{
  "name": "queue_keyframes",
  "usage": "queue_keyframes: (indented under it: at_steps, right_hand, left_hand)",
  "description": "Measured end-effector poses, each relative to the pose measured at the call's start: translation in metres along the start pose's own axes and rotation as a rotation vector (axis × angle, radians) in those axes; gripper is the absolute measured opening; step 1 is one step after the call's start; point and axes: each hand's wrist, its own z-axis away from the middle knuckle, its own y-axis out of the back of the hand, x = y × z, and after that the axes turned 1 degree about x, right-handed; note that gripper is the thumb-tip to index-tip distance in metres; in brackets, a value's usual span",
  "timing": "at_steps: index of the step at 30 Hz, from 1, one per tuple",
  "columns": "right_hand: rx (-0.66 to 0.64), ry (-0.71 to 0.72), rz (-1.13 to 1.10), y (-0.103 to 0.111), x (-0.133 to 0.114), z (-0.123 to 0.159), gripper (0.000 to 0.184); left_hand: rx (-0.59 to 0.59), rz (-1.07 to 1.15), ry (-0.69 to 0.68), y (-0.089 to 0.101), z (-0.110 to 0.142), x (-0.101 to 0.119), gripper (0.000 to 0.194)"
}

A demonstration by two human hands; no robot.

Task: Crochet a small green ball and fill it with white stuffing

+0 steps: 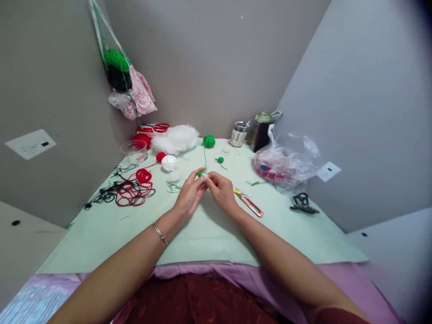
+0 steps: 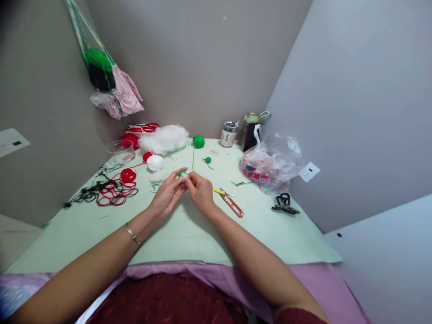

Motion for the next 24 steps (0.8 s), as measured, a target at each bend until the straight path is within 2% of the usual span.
queue_keyframes:
  at_steps: [5,9,12,16,19,21,24]
  right_hand:
    - [-0.066,0.072,0.192,-0.007,-0.002,0.007,0.019]
    - [-0.154,0.133,0.299,-0.016,-0.007,0.014,0.021]
    - [-0.213,0.162,0.334,-0.014,-0.012,0.012,0.023]
    - [-0.253,0.165,0.354,0.017,-0.012,-0.003,0.026]
    - [-0.202,0.074,0.427,0.053,0.001,-0.015,0.032]
    - [-0.213,-0.006,0.502,0.07,0.013,-0.02,0.027]
    - [-0.314,-0.083,0.573,0.079,0.028,-0.02,0.021]
  left_hand:
    - [0.066,-0.056,-0.027,0.004,-0.002,-0.006,0.03]
    - [0.094,-0.08,-0.041,0.006,-0.003,-0.009,0.027]
    - [0.111,-0.106,-0.069,0.007,-0.006,-0.003,0.027]
    - [0.148,-0.153,-0.188,0.015,-0.015,0.014,0.029]
    - [0.185,-0.208,-0.282,0.023,-0.02,0.024,0.024]
    - [0.185,-0.264,-0.313,0.027,-0.022,0.024,0.021]
    - [0.132,-0.367,-0.338,0.027,-0.02,0.02,0.023]
